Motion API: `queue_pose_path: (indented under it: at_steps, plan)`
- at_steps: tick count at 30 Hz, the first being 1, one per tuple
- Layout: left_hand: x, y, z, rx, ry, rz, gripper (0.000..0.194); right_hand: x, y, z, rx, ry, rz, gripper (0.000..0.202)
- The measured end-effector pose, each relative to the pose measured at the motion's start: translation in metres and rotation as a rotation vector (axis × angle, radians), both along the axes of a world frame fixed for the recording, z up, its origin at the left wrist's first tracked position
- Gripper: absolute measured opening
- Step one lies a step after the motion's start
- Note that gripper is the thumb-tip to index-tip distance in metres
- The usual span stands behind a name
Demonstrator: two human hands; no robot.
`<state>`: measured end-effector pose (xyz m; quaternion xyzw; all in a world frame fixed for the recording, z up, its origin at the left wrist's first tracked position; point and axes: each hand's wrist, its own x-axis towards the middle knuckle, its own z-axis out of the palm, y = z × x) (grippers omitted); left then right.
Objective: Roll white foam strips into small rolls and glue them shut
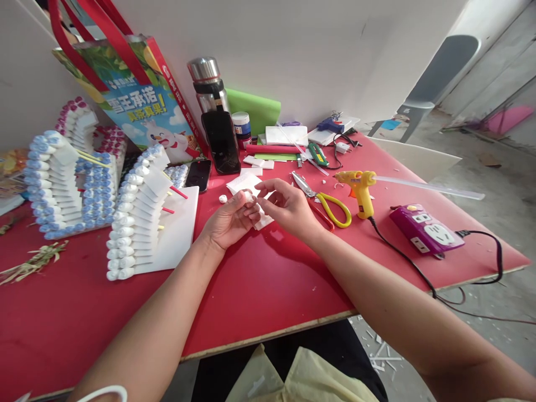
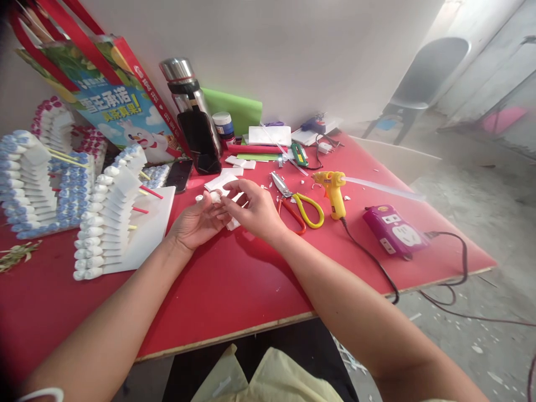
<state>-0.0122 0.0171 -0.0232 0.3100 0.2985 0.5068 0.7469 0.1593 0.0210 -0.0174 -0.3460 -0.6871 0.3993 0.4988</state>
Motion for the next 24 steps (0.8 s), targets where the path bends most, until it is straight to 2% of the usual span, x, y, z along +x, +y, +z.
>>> queue_pose_path:
  at_steps: [6,10,17,24]
  plan:
    - [0.0009,-0.0002,-0.0021,-0.128,-0.032,0.09,0.025,-0.0008,-0.0047,0.0032,0.119,-0.069,-0.01,0.018]
    - [0.0003,0.0006,-0.0045,-0.145,-0.017,0.116,0.025,-0.0016,-0.0053,0.0038,0.124,-0.082,-0.014,0.018]
    - [0.0036,0.0001,-0.0039,-0.012,0.095,0.123,0.024,-0.0001,0.0013,0.0008,-0.047,-0.021,-0.071,0.022]
    - [0.0072,0.0003,-0.0047,0.128,0.277,0.227,0.029,0.0026,0.0035,0.0007,-0.002,-0.166,-0.173,0.014]
